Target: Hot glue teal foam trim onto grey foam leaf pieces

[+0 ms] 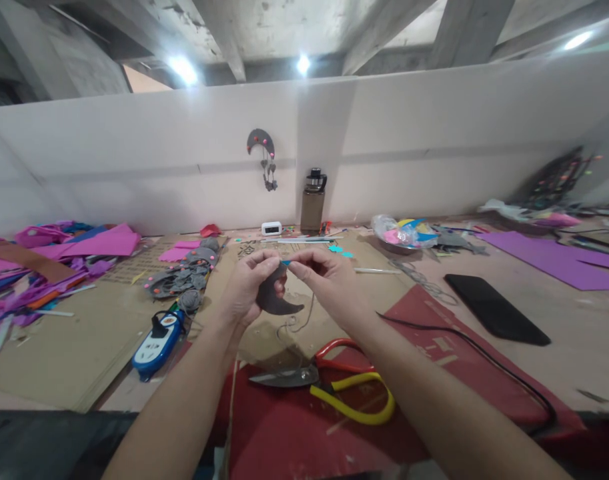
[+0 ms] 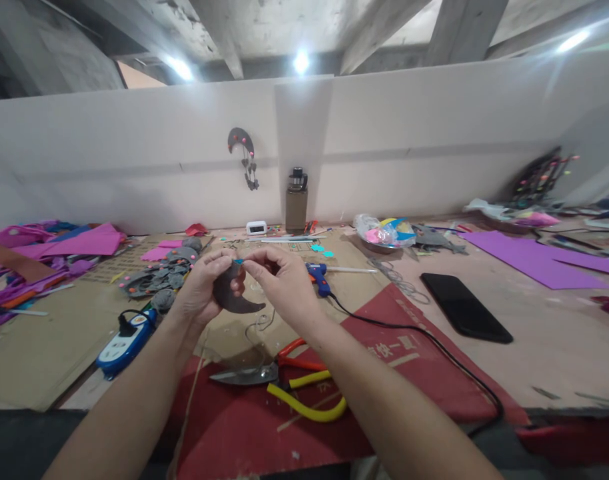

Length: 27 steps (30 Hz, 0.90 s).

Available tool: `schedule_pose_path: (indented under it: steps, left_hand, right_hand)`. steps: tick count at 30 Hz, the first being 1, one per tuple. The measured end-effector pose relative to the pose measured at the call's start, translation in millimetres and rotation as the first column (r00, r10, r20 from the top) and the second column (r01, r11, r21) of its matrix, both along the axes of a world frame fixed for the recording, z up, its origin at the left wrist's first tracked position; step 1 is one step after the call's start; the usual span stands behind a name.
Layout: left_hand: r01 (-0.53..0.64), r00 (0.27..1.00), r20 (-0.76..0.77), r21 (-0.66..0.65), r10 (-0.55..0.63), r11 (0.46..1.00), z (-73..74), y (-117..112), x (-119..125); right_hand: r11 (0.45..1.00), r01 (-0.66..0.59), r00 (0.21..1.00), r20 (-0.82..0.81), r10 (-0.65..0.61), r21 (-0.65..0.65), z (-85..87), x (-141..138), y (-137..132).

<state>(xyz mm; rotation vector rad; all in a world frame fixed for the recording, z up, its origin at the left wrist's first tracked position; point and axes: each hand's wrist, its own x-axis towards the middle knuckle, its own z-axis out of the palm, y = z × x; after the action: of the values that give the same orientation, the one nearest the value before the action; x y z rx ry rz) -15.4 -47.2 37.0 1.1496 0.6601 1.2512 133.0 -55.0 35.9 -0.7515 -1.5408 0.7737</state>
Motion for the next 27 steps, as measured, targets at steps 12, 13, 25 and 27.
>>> schedule_pose_path:
  steps: [12, 13, 25, 27]
  left_hand:
    - [0.054, 0.784, -0.596, 0.344, 0.174, 0.938, 5.1, 2.5, -11.8]
    - [0.072, 0.752, -0.625, 0.392, 0.209, 0.917, 4.8, 2.7, -10.8]
    - [0.089, 0.543, -0.274, 0.959, 0.794, 0.27, -2.4, 4.2, 0.2]
    - [0.094, 0.509, -0.207, 0.978, 0.836, 0.185, -3.2, 2.2, 0.3]
  right_hand:
    - [0.993, -0.005, 0.884, 0.464, -0.052, 0.122, 5.9, 25.3, 6.9]
    - [0.992, 0.0, 0.874, 0.483, -0.061, 0.126, 6.8, 26.3, 6.2]
    - [0.958, 0.152, 0.858, 0.448, -0.25, 0.245, 4.7, 23.4, -4.6]
    - [0.943, 0.159, 0.863, 0.422, -0.277, 0.293, 4.2, 21.9, -7.3]
